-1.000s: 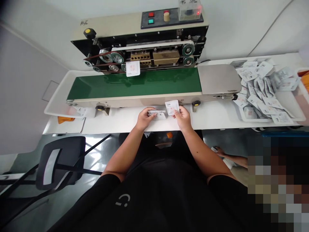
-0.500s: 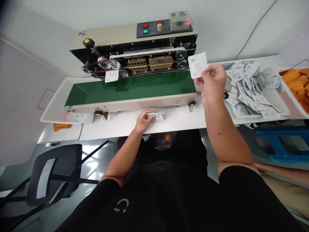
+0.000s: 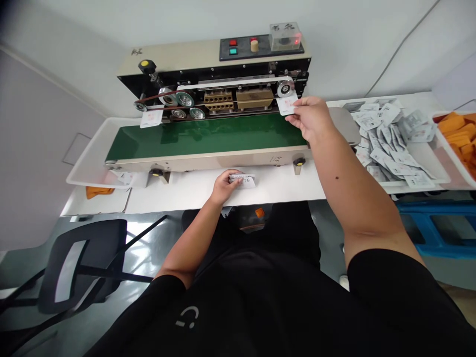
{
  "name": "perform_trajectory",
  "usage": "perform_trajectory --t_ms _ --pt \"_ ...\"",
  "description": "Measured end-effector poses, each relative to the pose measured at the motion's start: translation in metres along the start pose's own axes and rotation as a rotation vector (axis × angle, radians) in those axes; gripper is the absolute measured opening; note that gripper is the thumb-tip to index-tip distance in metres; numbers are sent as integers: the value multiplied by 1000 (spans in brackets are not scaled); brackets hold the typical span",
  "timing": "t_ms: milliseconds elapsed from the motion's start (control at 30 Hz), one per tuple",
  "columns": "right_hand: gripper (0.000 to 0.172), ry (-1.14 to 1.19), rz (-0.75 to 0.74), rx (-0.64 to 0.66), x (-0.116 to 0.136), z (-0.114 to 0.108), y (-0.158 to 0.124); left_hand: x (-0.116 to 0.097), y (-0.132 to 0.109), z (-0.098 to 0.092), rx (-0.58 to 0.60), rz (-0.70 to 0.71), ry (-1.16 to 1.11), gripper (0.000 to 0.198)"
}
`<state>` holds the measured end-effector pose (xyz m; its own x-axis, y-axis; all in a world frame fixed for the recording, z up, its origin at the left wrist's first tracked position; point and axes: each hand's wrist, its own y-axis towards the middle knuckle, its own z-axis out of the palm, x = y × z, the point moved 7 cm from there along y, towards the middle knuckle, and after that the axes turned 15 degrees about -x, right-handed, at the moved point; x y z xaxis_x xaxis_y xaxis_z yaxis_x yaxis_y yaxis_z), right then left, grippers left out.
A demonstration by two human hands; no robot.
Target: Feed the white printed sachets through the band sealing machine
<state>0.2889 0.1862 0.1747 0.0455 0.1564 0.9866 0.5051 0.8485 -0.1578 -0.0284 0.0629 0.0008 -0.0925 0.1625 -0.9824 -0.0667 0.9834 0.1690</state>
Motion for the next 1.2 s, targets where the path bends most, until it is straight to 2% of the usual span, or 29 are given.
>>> perform_trajectory --t_ms 133,200,267,333,367,433,533,633,733,933,1067,1200 --pt "10 -131 -67 59 3 14 -17 -1 0 -1 -9 -8 1 39" --pt "12 -195 -229 38 7 9 -40 -2 0 -1 -11 -10 1 40" --pt "15 -212 -467 -34 8 -1 -73 -3 0 -1 -11 -11 0 41" --pt "14 -194 -665 -72 -7 -10 -112 -3 0 0 -11 -25 -6 42" --pt "14 -184 -705 -36 -23 -10 -129 -3 0 0 -10 -36 -10 43" --pt "19 -192 -678 124 -68 -2 -152 -2 -1 1 -10 -53 -22 45" --pt "27 -231 -540 320 -138 10 -164 -3 0 2 -10 -34 -22 45" --pt "26 -228 -466 394 -179 18 -159 -2 0 4 6 -3 20 44" --pt "31 -205 -470 383 -187 20 -151 -2 1 6 19 16 66 44" --pt "38 -159 -462 392 -181 21 -146 -7 3 8 27 29 129 45" --pt "40 -117 -324 369 -191 17 -141 -11 4 10 54 28 163 49" --pt "43 -141 -161 316 -203 12 -137 -13 5 9 58 42 196 45"
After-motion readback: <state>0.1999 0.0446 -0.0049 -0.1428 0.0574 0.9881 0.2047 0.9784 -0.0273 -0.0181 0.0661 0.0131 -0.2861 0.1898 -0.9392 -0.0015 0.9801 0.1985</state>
